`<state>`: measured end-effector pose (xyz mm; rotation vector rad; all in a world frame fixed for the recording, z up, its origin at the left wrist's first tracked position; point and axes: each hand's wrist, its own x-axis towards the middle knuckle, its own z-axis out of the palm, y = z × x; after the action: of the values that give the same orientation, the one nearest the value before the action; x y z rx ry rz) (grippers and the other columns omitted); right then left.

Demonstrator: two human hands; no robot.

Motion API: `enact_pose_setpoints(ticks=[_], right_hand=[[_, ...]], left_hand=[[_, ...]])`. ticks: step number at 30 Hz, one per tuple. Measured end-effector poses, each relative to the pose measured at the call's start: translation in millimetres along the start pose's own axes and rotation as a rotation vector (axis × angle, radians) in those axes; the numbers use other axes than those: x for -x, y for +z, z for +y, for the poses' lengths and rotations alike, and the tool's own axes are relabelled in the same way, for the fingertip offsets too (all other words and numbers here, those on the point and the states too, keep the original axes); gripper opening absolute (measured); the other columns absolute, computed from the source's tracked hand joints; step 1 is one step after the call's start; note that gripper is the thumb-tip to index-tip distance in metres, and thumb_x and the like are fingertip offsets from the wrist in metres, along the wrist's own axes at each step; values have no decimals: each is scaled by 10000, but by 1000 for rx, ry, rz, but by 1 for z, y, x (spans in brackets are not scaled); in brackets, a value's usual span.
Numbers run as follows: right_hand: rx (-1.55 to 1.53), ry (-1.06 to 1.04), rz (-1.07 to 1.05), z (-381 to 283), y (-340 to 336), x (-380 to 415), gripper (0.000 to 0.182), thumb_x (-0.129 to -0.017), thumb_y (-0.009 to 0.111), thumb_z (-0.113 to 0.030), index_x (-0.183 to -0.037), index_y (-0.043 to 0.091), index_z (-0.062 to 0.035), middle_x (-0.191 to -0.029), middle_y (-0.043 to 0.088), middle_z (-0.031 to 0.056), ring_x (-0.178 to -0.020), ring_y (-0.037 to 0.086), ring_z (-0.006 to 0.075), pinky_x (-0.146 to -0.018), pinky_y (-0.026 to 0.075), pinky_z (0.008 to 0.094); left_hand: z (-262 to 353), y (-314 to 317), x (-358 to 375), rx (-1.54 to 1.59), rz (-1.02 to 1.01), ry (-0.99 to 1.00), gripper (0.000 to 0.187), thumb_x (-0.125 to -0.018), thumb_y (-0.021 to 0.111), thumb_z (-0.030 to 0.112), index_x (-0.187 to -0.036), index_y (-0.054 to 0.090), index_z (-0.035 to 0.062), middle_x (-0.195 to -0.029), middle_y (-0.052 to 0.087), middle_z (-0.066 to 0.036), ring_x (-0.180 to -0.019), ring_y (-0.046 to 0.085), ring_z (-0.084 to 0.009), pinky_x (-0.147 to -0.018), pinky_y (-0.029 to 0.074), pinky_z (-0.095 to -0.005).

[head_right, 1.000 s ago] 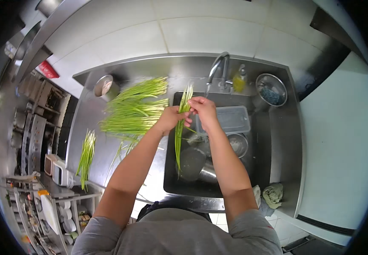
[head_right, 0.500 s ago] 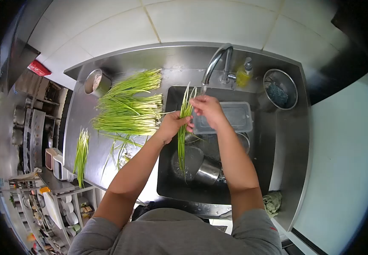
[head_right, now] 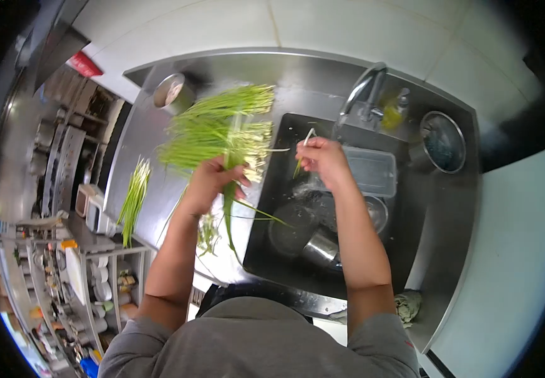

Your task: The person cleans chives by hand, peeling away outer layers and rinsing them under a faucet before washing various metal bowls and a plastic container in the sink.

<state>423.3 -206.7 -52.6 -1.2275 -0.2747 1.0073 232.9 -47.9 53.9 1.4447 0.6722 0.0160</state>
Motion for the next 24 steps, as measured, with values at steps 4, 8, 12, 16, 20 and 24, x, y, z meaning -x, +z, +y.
enact_pose_setpoints(ticks=[4,8,12,16,20,24], right_hand=[[100,249,-390,61,93,19,346,-778,692,-132,-1058,592,46,-906,645,132,-701,630,183,-631,510,277],[96,124,-365,62,156,14,336,-821,669,-172,-1096,591,4,-930,620,44,-733,551,106,-630,449,250],[55,62,-371,44,182,7,181,-816,670,-187,-897,620,-33,-762,593,-8,-660,510,63,-579,419,213],[-98,101,-324,79,189,-13,134,-825,650,-140,-885,609,-27,-736,584,7,-664,531,81,-607,435,221],[-381,130,-230,96,192,-12,170,-838,649,-169,-935,593,-42,-809,590,22,-720,550,106,-665,454,249],[-297,196,-229,95,204,-1,234,-875,608,-239,-1011,588,-49,-926,612,22,-807,563,117,-712,461,277]], left_hand=[[20,-53,50,-16,187,26,175,-881,570,103,-997,584,-27,-754,642,-111,-533,584,-146,-512,485,-250],[2,-72,63,-45,227,-11,189,-874,575,89,-1001,547,-49,-795,647,-120,-565,602,-155,-508,493,-252],[-47,-82,54,-134,268,0,262,-866,593,99,-1052,483,-49,-825,648,-148,-634,638,-181,-507,506,-268],[-54,-85,60,42,261,-37,233,-908,528,118,-1061,482,-51,-861,646,-163,-680,646,-198,-586,525,-289],[-80,-93,58,196,325,-21,184,-922,492,87,-1041,514,-53,-910,644,-164,-722,646,-200,-659,536,-292],[-96,-89,50,159,373,20,167,-896,538,69,-997,561,-62,-893,650,-145,-701,642,-189,-632,525,-277]])
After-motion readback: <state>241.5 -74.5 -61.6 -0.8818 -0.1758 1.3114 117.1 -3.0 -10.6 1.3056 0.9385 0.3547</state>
